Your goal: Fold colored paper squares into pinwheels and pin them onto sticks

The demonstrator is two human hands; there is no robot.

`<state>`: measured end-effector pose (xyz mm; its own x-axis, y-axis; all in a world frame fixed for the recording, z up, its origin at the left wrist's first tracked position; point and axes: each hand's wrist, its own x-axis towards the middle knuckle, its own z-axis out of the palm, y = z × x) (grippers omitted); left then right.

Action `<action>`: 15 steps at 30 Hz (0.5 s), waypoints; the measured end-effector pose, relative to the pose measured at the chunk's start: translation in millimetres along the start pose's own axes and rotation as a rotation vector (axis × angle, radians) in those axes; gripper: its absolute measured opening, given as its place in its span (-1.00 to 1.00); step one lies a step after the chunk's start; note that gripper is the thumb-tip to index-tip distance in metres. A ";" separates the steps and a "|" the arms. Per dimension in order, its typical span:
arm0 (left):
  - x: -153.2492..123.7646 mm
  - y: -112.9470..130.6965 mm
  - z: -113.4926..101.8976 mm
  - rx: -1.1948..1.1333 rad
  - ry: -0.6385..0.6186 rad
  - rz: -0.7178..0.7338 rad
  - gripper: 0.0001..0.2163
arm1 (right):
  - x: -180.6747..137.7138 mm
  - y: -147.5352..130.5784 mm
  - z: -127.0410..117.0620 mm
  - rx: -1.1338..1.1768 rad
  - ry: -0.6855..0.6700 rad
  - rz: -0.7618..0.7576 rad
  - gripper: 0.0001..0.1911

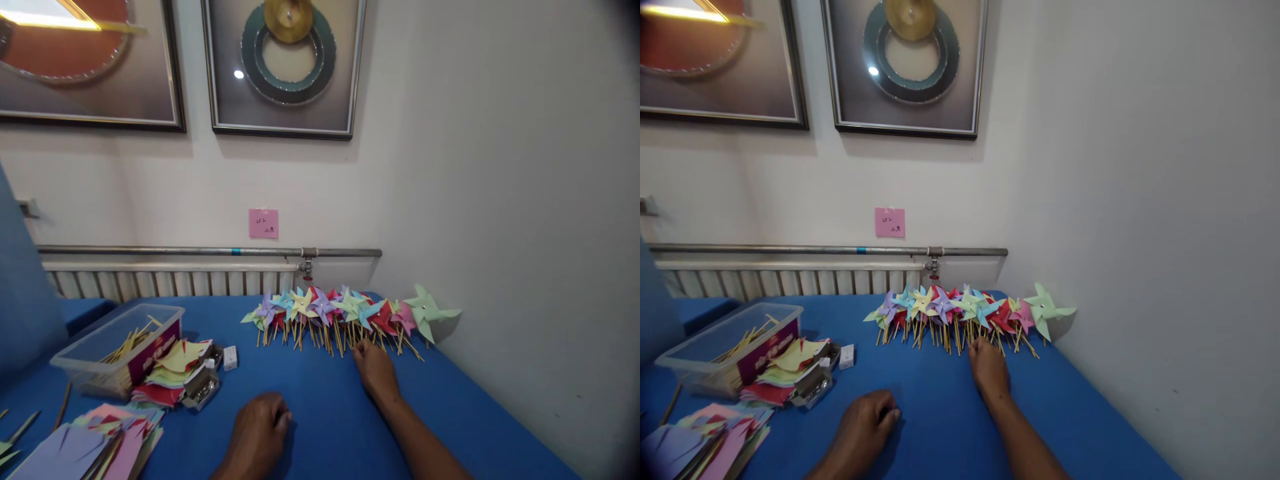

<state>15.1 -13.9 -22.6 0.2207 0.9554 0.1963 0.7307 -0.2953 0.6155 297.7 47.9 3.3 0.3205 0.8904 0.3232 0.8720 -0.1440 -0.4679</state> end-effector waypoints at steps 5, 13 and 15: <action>-1.3 3.0 -2.0 0.048 -0.022 0.011 -0.84 | 6.9 -5.4 5.4 -0.041 -0.011 0.017 -0.77; 0.3 -0.5 1.3 -0.005 0.029 0.018 -0.81 | -0.1 -14.2 -2.3 -0.024 0.035 -0.046 -0.75; 2.6 -2.3 -3.9 -0.033 0.098 -0.007 -0.79 | -16.1 -29.5 -5.3 0.071 0.043 -0.176 -0.71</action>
<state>11.4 -10.8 -20.6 0.1503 0.9525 0.2649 0.7103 -0.2904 0.6412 268.8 35.6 16.3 0.1823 0.8796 0.4394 0.8880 0.0446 -0.4577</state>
